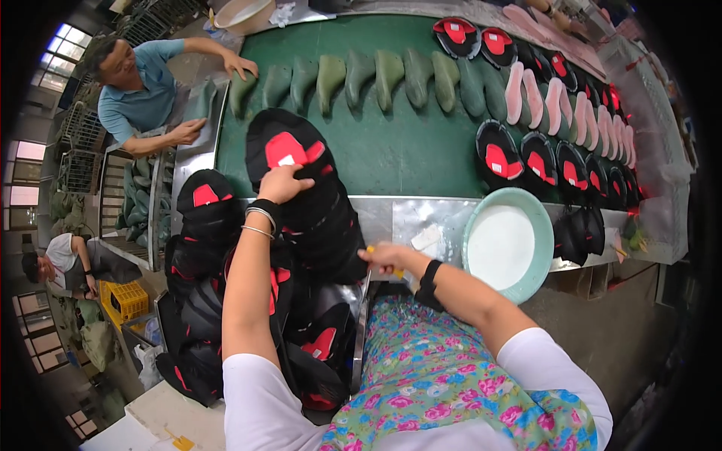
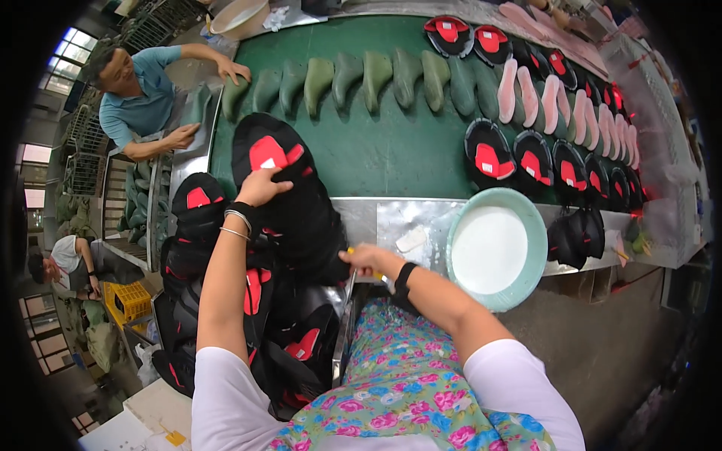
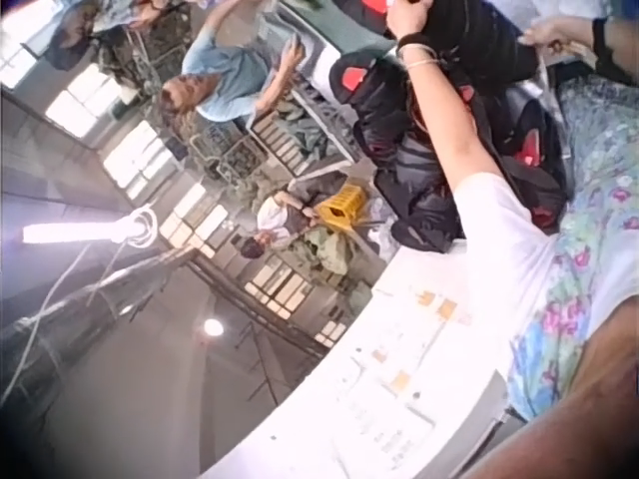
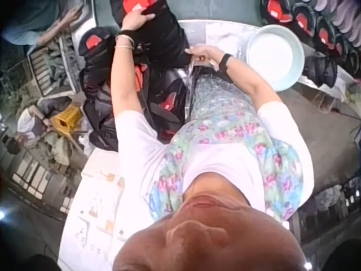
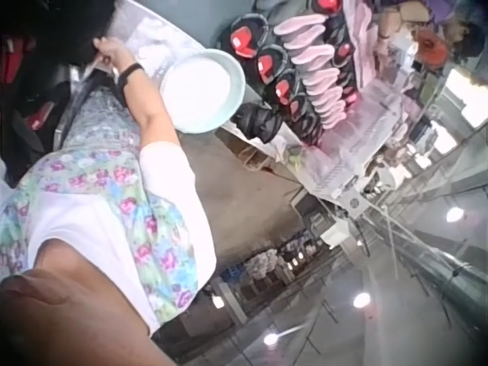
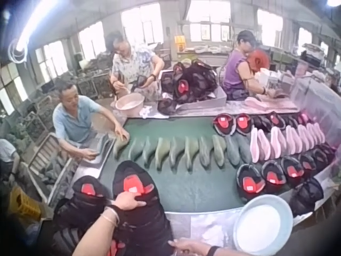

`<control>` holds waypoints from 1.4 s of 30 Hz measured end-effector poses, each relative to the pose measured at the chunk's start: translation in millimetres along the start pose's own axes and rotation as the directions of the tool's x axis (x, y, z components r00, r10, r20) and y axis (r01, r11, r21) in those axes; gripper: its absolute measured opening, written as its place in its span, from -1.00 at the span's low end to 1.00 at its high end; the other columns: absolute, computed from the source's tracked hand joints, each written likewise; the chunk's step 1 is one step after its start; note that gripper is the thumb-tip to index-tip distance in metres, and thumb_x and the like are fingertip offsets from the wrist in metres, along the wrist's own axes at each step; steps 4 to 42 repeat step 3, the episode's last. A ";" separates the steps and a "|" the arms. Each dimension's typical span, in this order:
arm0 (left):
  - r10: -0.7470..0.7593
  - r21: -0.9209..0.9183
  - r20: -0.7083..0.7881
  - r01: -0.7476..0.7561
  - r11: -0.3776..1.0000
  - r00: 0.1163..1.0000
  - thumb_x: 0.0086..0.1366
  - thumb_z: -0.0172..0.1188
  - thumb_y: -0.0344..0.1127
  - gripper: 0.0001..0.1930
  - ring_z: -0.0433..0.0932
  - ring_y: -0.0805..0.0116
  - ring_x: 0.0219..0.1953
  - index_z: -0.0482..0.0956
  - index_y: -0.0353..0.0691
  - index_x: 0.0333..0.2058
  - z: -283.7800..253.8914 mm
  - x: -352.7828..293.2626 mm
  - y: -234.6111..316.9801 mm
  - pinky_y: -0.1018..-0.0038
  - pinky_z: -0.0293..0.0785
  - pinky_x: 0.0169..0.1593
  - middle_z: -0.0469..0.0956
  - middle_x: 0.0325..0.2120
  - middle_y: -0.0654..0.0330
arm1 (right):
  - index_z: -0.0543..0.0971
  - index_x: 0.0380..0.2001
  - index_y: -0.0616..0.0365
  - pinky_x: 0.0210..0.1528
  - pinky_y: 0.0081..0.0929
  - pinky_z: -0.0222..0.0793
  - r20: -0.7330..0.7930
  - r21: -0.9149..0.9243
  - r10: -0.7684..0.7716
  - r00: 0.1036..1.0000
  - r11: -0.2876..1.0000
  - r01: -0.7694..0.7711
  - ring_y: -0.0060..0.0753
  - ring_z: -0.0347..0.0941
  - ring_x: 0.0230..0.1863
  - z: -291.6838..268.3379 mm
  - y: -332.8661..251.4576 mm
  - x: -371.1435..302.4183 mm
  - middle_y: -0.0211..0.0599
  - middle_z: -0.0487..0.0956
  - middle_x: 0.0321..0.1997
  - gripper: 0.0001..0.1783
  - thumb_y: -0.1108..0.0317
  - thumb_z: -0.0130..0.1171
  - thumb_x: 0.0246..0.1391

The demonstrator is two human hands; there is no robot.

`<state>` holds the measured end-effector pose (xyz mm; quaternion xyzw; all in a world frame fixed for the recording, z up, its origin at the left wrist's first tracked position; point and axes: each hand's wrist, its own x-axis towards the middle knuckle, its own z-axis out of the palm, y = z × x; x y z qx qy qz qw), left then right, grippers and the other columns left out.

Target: The recorder uses a brush to apply a white liquid adhesive to the inner edges and base of shoe uppers at a factory conveyor belt.

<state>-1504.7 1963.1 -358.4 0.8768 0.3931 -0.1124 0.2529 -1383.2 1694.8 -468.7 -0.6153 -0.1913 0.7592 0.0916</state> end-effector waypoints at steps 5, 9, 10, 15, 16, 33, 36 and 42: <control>0.084 0.097 0.023 -0.086 0.992 0.996 0.00 0.25 0.12 -0.43 0.54 0.07 -0.06 0.58 -0.08 -0.06 -10.1 5.1 14.5 0.25 0.43 0.03 0.59 -0.16 0.04 | 0.57 -0.53 0.33 -0.73 -0.49 0.17 0.018 -0.115 0.025 1.000 0.993 -0.022 -0.44 0.29 -0.79 12.4 -5.4 2.7 -0.24 0.44 -0.73 -0.31 -0.20 -0.03 0.16; 0.084 0.097 0.023 -0.086 0.992 0.996 0.00 0.25 0.12 -0.43 0.54 0.07 -0.06 0.58 -0.08 -0.06 -10.1 5.1 14.5 0.25 0.43 0.03 0.59 -0.16 0.04 | 0.57 -0.53 0.33 -0.73 -0.49 0.17 0.018 -0.115 0.025 1.000 0.993 -0.022 -0.44 0.29 -0.79 12.4 -5.4 2.7 -0.24 0.44 -0.73 -0.31 -0.20 -0.03 0.16; 0.084 0.097 0.023 -0.086 0.992 0.996 0.00 0.25 0.12 -0.43 0.54 0.07 -0.06 0.58 -0.08 -0.06 -10.1 5.1 14.5 0.25 0.43 0.03 0.59 -0.16 0.04 | 0.57 -0.53 0.33 -0.73 -0.49 0.17 0.018 -0.115 0.025 1.000 0.993 -0.022 -0.44 0.29 -0.79 12.4 -5.4 2.7 -0.24 0.44 -0.73 -0.31 -0.20 -0.03 0.16; 0.084 0.097 0.023 -0.086 0.992 0.996 0.00 0.25 0.12 -0.43 0.54 0.07 -0.06 0.58 -0.08 -0.06 -10.1 5.1 14.5 0.25 0.43 0.03 0.59 -0.16 0.04 | 0.57 -0.53 0.33 -0.73 -0.49 0.17 0.018 -0.115 0.025 1.000 0.993 -0.022 -0.44 0.29 -0.79 12.4 -5.4 2.7 -0.24 0.44 -0.73 -0.31 -0.20 -0.03 0.16; 0.084 0.097 0.023 -0.086 0.992 0.996 0.00 0.25 0.12 -0.43 0.54 0.07 -0.06 0.58 -0.08 -0.06 -10.1 5.1 14.5 0.25 0.43 0.03 0.59 -0.16 0.04 | 0.57 -0.53 0.33 -0.73 -0.49 0.17 0.018 -0.115 0.025 1.000 0.993 -0.022 -0.44 0.29 -0.79 12.4 -5.4 2.7 -0.24 0.44 -0.73 -0.31 -0.20 -0.03 0.16; 0.084 0.097 0.023 -0.086 0.992 0.996 0.00 0.25 0.12 -0.43 0.54 0.07 -0.06 0.58 -0.08 -0.06 -10.1 5.1 14.5 0.25 0.43 0.03 0.59 -0.16 0.04 | 0.57 -0.53 0.33 -0.73 -0.49 0.17 0.018 -0.115 0.025 1.000 0.993 -0.022 -0.44 0.29 -0.79 12.4 -5.4 2.7 -0.24 0.44 -0.73 -0.31 -0.20 -0.03 0.16; 0.084 0.097 0.023 -0.086 0.992 0.996 0.00 0.25 0.12 -0.43 0.54 0.07 -0.06 0.58 -0.08 -0.06 -10.1 5.1 14.5 0.25 0.43 0.03 0.59 -0.16 0.04 | 0.57 -0.53 0.33 -0.73 -0.49 0.17 0.018 -0.115 0.025 1.000 0.993 -0.022 -0.44 0.29 -0.79 12.4 -5.4 2.7 -0.24 0.44 -0.73 -0.31 -0.20 -0.03 0.16; 0.084 0.097 0.023 -0.086 0.992 0.996 0.00 0.25 0.12 -0.43 0.54 0.07 -0.06 0.58 -0.08 -0.06 -10.1 5.1 14.5 0.25 0.43 0.03 0.59 -0.16 0.04 | 0.57 -0.53 0.33 -0.73 -0.49 0.17 0.018 -0.115 0.025 1.000 0.993 -0.022 -0.44 0.29 -0.79 12.4 -5.4 2.7 -0.24 0.44 -0.73 -0.31 -0.20 -0.03 0.16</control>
